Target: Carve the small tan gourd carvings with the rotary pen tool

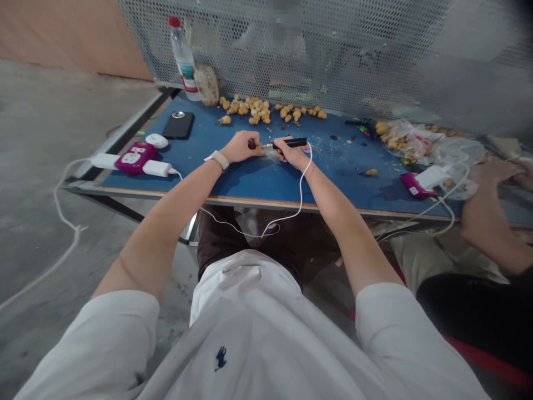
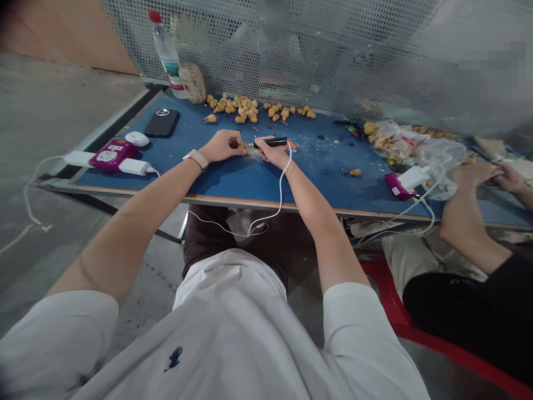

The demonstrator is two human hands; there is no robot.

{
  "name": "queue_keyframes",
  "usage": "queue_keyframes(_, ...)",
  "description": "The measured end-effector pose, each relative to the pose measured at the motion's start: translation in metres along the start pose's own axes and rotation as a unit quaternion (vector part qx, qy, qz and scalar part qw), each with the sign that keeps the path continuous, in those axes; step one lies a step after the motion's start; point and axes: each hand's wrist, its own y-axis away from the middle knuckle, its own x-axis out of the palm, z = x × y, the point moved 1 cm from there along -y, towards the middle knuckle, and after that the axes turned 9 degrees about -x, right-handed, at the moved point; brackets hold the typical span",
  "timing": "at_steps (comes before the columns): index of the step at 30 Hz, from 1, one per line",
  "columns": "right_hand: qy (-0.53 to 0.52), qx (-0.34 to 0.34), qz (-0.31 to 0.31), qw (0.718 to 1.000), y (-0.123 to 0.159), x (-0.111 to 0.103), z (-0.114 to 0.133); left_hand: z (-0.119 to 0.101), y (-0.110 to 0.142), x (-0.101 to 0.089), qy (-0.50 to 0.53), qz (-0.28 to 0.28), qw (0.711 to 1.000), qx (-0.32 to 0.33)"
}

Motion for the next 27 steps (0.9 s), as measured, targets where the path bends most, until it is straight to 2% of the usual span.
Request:
queue_keyframes(9, -0.003, -0.029, 0.021, 0.999, -0.002, -0.003, -0.007, 0.005, -0.001, 0.001, 0.007, -0.002, 1.000, -0.008)
queue_keyframes(16, 0.015, 0.000, 0.006, 1.000, -0.002, -0.002, -0.005, 0.002, 0.000, 0.001, 0.019, 0.004, 1.000, -0.013)
queue_keyframes(27, 0.007, -0.015, 0.013, 1.000, -0.004, -0.004, -0.014, 0.000, -0.001, 0.001, 0.001, -0.002, 1.000, -0.004)
